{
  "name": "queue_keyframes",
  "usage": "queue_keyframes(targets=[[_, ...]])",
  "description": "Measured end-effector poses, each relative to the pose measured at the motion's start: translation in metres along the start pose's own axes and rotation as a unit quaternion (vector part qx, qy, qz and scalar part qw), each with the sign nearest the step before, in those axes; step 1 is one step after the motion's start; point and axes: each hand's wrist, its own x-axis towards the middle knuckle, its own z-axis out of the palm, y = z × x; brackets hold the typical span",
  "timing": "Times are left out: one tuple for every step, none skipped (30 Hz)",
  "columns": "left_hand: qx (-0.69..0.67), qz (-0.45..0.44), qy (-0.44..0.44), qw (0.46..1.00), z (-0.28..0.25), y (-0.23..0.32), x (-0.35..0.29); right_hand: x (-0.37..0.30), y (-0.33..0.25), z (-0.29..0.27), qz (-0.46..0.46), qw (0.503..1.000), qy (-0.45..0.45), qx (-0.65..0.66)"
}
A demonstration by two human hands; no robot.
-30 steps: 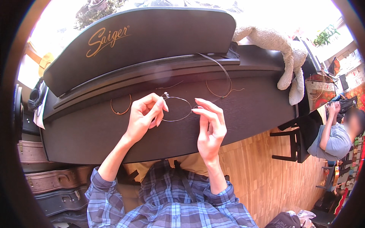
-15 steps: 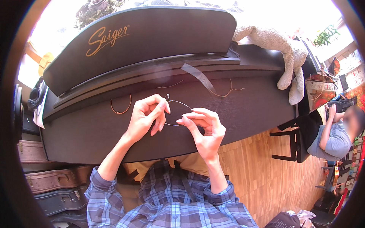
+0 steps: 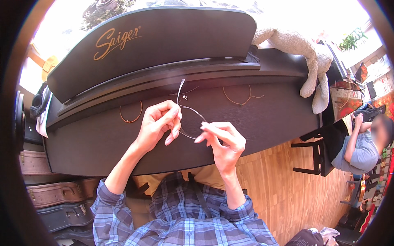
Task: The person manipulates a thin wire with both hands, forming loops and twisting the ends together. The hands repeatedly adjust the wire shape and tighten the knot while working over a dark surface.
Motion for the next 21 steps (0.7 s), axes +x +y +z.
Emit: queue_keyframes(targets=[[0.003, 0.000, -0.002, 1.000, 0.0001, 0.0001, 0.0000, 0.0002, 0.0005, -0.0010, -0.016, 1.000, -0.014, -0.002], [0.006, 0.000, -0.004, 1.000, 0.0001, 0.0001, 0.0001, 0.0002, 0.0012, -0.0019, -0.036, 0.999, -0.025, 0.004], [0.008, 0.001, -0.007, 1.000, 0.0000, 0.0001, 0.0000, 0.0000, 0.0017, -0.0026, -0.056, 0.998, -0.035, 0.010], [0.002, 0.000, -0.009, 1.000, 0.0000, 0.0000, -0.0001, -0.0006, 0.0021, -0.0032, -0.052, 0.998, -0.035, 0.021], [-0.005, 0.000, -0.012, 1.000, 0.0001, 0.0000, -0.0001, -0.0013, 0.0024, -0.0037, -0.047, 0.998, -0.034, 0.032], [-0.012, 0.000, -0.015, 1.000, 0.0001, -0.0001, -0.0002, -0.0020, 0.0027, -0.0042, -0.041, 0.997, -0.034, 0.047], [-0.015, -0.001, -0.014, 1.000, 0.0001, 0.0001, -0.0003, -0.0025, 0.0030, -0.0049, -0.045, 0.998, -0.036, 0.040], [-0.017, -0.002, -0.013, 1.000, 0.0001, 0.0004, -0.0006, -0.0028, 0.0033, -0.0057, -0.046, 0.997, -0.039, 0.037], [-0.021, -0.002, -0.013, 1.000, 0.0001, 0.0007, -0.0007, -0.0030, 0.0038, -0.0063, -0.048, 0.997, -0.042, 0.034], [-0.023, -0.003, -0.012, 1.000, 0.0000, 0.0011, -0.0007, -0.0026, 0.0049, -0.0066, -0.056, 0.997, -0.045, 0.036], [-0.025, -0.004, -0.012, 1.000, -0.0001, 0.0014, -0.0007, -0.0022, 0.0062, -0.0067, -0.064, 0.996, -0.049, 0.037], [-0.028, -0.004, -0.011, 1.000, -0.0003, 0.0017, -0.0007, -0.0021, 0.0073, -0.0066, -0.072, 0.995, -0.053, 0.039], [-0.034, -0.005, -0.011, 0.999, -0.0007, 0.0019, -0.0007, -0.0022, 0.0081, -0.0065, -0.069, 0.995, -0.053, 0.049], [-0.041, -0.006, -0.012, 0.999, -0.0012, 0.0020, -0.0008, -0.0024, 0.0087, -0.0064, -0.066, 0.995, -0.053, 0.059], [-0.046, -0.007, -0.011, 0.999, -0.0017, 0.0020, -0.0008, -0.0024, 0.0089, -0.0063, -0.061, 0.994, -0.054, 0.073], [-0.052, -0.007, -0.011, 0.999, -0.0020, 0.0016, -0.0006, -0.0021, 0.0088, -0.0065, -0.064, 0.994, -0.063, 0.071], [-0.058, -0.006, -0.010, 0.998, -0.0021, 0.0011, -0.0004, -0.0015, 0.0082, -0.0068, -0.064, 0.993, -0.071, 0.073], [-0.063, -0.005, -0.009, 0.998, -0.0022, 0.0009, -0.0002, -0.0005, 0.0076, -0.0071, -0.063, 0.992, -0.079, 0.079], [-0.062, -0.002, -0.006, 0.998, -0.0023, 0.0010, -0.0003, 0.0010, 0.0067, -0.0072, -0.075, 0.991, -0.092, 0.057], [-0.061, 0.000, -0.003, 0.998, -0.0023, 0.0013, -0.0003, 0.0028, 0.0059, -0.0073, -0.085, 0.990, -0.103, 0.040], [-0.061, 0.003, -0.001, 0.998, -0.0021, 0.0019, -0.0003, 0.0042, 0.0049, -0.0070, -0.094, 0.989, -0.109, 0.028]])
